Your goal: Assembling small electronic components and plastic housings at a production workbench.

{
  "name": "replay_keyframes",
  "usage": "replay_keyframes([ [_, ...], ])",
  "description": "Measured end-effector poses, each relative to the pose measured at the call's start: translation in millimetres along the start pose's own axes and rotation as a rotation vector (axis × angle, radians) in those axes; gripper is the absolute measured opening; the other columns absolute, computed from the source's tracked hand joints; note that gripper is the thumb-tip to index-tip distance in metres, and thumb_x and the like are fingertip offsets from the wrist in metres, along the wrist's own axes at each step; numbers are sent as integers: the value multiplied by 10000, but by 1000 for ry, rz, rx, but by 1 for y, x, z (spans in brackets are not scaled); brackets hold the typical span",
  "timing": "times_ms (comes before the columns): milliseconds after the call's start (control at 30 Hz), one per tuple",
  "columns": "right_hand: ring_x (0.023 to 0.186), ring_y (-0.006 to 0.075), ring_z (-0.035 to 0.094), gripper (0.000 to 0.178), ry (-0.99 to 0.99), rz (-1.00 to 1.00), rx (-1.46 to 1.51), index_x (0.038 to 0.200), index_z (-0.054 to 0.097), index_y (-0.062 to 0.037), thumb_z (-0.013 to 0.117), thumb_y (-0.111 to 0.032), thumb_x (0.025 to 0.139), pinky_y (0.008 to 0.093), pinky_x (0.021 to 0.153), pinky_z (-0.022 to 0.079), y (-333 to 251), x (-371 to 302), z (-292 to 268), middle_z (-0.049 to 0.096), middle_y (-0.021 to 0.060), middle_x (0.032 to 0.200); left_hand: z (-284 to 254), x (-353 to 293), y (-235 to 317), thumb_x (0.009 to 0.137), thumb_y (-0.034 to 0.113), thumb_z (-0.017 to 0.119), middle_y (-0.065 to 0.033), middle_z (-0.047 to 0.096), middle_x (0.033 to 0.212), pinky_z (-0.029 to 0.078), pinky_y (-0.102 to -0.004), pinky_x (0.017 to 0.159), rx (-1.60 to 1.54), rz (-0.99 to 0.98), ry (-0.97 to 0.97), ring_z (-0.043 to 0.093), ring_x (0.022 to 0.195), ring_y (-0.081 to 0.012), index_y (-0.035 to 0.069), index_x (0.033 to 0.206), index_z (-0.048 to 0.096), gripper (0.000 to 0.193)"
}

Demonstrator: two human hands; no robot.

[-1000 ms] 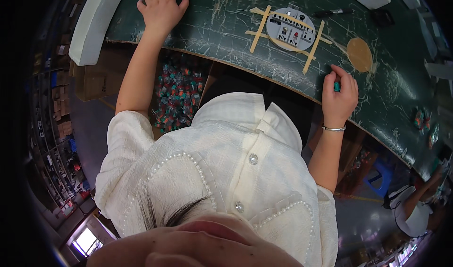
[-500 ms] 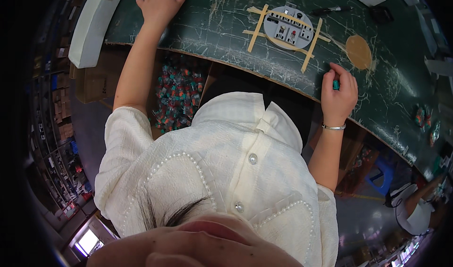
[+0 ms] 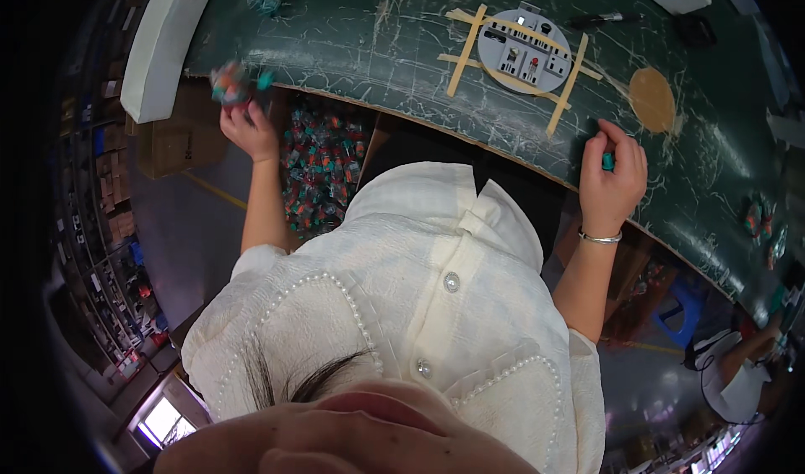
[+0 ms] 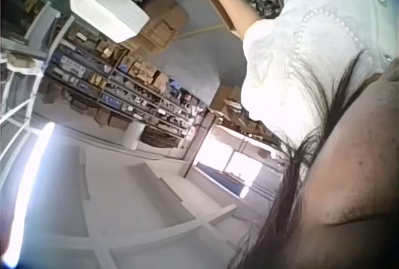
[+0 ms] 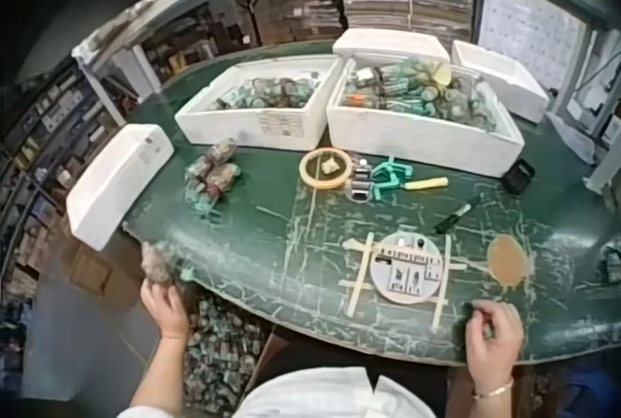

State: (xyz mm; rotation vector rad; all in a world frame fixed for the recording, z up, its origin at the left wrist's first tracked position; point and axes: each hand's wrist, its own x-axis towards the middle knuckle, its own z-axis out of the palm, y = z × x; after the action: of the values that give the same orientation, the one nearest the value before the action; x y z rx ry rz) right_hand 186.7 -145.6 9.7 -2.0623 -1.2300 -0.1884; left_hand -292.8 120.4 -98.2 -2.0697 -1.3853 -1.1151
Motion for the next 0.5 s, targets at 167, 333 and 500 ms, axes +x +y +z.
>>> replay_keyframes([
  [167, 717, 223, 607, 138, 8, -46, -3, 990, 726, -57, 677, -60, 861, 344, 695, 489, 1, 1, 1, 649, 64, 780, 2, -86, -8, 1022, 402, 497, -297, 572, 1225, 390, -493, 999, -184, -991, -168, 517, 1137, -459, -62, 1125, 607, 488],
  [333, 716, 225, 607, 135, 3, -42, 14, 986, 727, -60, 675, -64, 862, 346, 695, 488, -2, 4, 1, 644, 65, 773, 33, -223, -48, 1013, 513, 427, -233, 530, 1396, 423, -462, 1051, -517, -1383, -158, 485, 1300, -394, -59, 1327, 496, 656],
  [500, 714, 232, 602, 132, 10, -35, -55, 978, 727, -61, 672, -65, 859, 351, 695, 489, 4, -4, 1, 634, 68, 769, -4, -112, 38, 996, 442, 484, -125, 575, 1347, 465, -520, 996, -648, -2064, -549, 548, 1231, -307, 20, 1398, 480, 583],
])
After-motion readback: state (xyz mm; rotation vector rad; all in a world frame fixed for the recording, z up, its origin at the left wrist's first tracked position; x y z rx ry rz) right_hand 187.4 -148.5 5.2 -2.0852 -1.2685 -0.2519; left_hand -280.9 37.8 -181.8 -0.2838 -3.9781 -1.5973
